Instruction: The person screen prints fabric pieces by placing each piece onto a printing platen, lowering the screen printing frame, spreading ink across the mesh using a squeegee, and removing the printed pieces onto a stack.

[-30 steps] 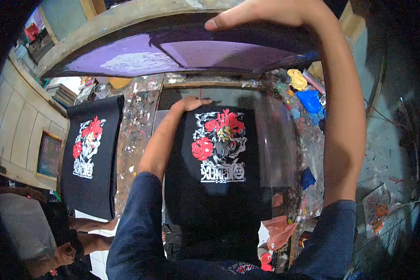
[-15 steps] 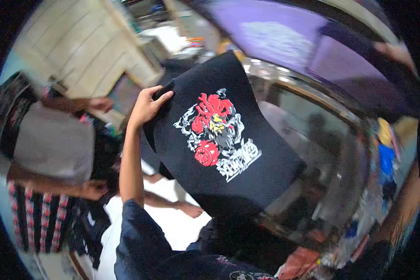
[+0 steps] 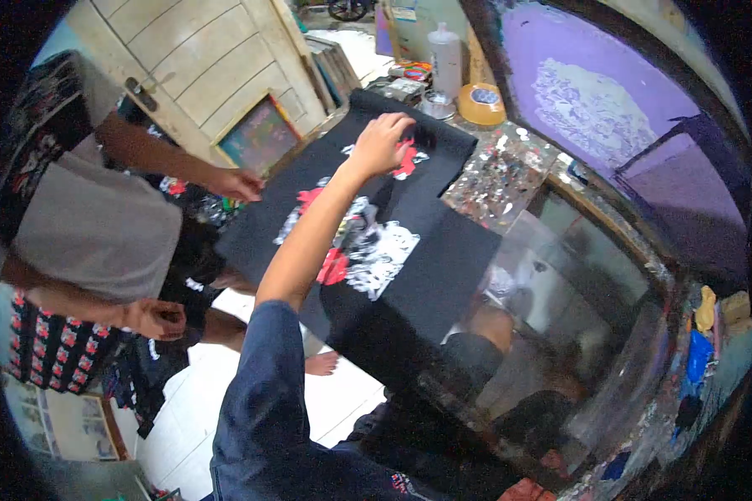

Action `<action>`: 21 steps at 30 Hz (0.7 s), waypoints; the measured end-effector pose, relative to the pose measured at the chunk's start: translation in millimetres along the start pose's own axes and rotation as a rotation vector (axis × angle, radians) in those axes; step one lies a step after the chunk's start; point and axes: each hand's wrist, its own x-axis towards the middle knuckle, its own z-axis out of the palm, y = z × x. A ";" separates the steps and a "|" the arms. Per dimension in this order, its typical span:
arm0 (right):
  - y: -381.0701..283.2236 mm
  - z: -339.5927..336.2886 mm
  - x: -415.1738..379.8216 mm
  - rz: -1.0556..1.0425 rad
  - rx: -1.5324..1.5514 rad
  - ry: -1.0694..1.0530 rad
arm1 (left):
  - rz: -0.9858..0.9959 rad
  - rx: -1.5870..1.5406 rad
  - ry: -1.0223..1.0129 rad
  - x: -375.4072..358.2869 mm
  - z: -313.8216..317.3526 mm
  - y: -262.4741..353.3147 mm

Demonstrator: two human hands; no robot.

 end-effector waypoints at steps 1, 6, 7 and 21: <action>-19.2 -8.9 -3.0 0.044 0.005 -0.059 | 0.014 0.027 -0.041 23.0 18.0 2.3; -30.1 -13.5 -13.9 0.038 0.084 -0.142 | -0.019 0.088 -0.391 80.5 70.4 8.5; -36.8 -16.1 -15.2 0.078 0.134 -0.207 | 0.004 0.104 -0.373 81.9 71.6 11.5; -49.4 -22.8 -42.4 0.004 0.420 -0.190 | 0.015 0.127 -0.626 74.2 55.1 -67.2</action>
